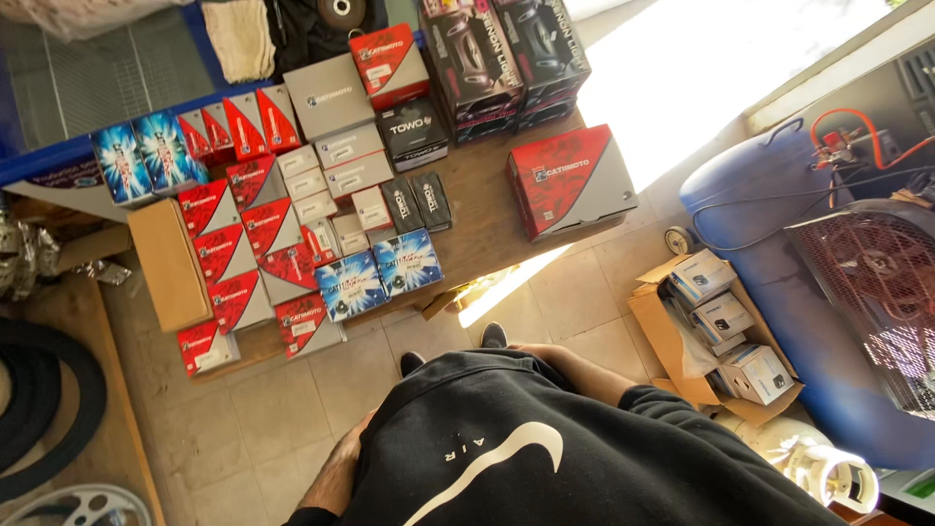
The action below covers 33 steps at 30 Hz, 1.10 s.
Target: The person unboxes a carburetor, removes it from its plastic bubble wrap, and turns it over by hand to check the external parts.
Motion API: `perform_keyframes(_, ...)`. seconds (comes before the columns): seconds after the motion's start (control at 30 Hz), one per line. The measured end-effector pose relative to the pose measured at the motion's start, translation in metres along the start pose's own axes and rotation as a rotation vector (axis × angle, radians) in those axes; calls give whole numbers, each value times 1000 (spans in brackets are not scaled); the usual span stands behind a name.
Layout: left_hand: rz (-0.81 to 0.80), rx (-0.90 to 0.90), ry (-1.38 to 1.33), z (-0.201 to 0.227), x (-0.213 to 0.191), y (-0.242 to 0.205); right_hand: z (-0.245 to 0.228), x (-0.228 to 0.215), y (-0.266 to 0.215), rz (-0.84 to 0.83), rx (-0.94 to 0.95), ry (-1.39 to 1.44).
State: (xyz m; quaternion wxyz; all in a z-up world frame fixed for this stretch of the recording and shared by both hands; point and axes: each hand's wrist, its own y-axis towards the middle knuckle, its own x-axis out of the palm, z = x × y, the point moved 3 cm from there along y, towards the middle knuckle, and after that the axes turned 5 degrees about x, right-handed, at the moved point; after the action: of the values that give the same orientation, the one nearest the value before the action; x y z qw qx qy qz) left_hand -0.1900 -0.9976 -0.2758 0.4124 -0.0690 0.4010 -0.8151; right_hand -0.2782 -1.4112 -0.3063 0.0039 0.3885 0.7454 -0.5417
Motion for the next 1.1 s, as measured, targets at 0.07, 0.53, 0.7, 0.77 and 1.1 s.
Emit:
perform_keyframes(0.07, -24, -2, 90, 11, -4, -4, -2, -4, -3, 6, -1, -16)
perform_keyframes(0.53, -86, -233, 474, -61, 0, -36, 64, 61, 118, -185, -84, -282)
perform_keyframes(0.7, 771, 431, 1053, 128, -68, -78, -150, -100, -7, 552, -129, -797)
perform_keyframes(0.77, 868, 458, 1073, 182, -94, -103, -208, -147, -43, 833, -336, -779)
perform_keyframes(1.1, 888, 472, 1062, 239, -128, -121, -310, -224, -129, 1129, -681, -621)
